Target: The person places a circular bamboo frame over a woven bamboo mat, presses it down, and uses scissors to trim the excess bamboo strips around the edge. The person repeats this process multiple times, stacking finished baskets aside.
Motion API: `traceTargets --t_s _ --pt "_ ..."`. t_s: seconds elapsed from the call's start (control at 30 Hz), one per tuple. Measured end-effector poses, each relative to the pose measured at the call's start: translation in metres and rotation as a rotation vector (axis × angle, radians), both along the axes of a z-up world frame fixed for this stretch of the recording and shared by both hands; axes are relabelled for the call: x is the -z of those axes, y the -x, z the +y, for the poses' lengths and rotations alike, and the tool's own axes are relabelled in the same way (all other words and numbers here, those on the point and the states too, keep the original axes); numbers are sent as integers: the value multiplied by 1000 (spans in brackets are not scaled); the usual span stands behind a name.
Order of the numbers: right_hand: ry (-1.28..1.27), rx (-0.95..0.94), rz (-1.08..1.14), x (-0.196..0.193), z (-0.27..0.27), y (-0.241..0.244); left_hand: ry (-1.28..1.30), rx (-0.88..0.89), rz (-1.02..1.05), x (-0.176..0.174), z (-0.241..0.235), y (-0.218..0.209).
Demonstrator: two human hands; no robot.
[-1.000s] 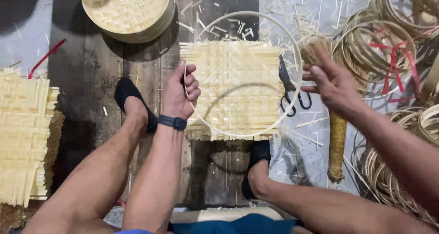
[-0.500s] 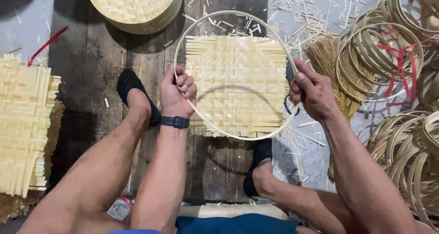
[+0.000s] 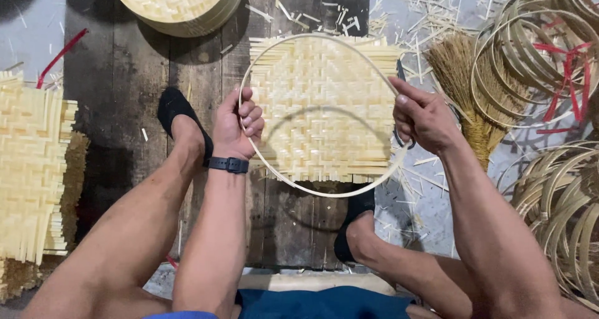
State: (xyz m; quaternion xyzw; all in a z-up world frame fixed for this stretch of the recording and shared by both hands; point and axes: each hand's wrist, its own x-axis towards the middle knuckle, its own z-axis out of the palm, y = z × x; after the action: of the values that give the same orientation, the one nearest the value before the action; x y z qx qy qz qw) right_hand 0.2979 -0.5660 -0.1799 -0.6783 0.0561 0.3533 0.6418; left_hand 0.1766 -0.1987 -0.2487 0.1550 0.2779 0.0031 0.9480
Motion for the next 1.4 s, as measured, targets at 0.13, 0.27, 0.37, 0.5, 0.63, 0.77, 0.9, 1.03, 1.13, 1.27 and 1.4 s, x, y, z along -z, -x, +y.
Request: traceTargets --t_s 0.13,0.27,0.37,0.5,0.63,0.77,0.9,1.03,1.13,1.27,1.4 --pt "-54 125 -34 6 16 4 -103 -36 100 -17 -19 -5" --pt "179 313 69 25 25 9 -383 -142 141 -9 -40 1" --pt "293 228 -209 74 10 11 -885 -52 416 46 -38 7" --pt "703 66 -555 100 7 11 -1795 37 408 90 -19 9" --pt "722 71 -791 118 3 17 -1726 218 484 62 -15 -2" --pt "702 181 -682 117 4 11 -1697 321 568 55 -14 -7" --pt "680 180 -674 117 3 24 -1619 305 566 77 -7 -3" --pt "701 198 -749 113 7 18 -1449 328 532 111 9 -7" --pt "718 159 -734 117 4 13 -1238 350 521 104 12 -5" --pt "717 163 -704 117 4 20 -1256 470 533 95 18 -3" --pt "701 209 -689 121 6 7 -1102 437 500 95 23 -16"
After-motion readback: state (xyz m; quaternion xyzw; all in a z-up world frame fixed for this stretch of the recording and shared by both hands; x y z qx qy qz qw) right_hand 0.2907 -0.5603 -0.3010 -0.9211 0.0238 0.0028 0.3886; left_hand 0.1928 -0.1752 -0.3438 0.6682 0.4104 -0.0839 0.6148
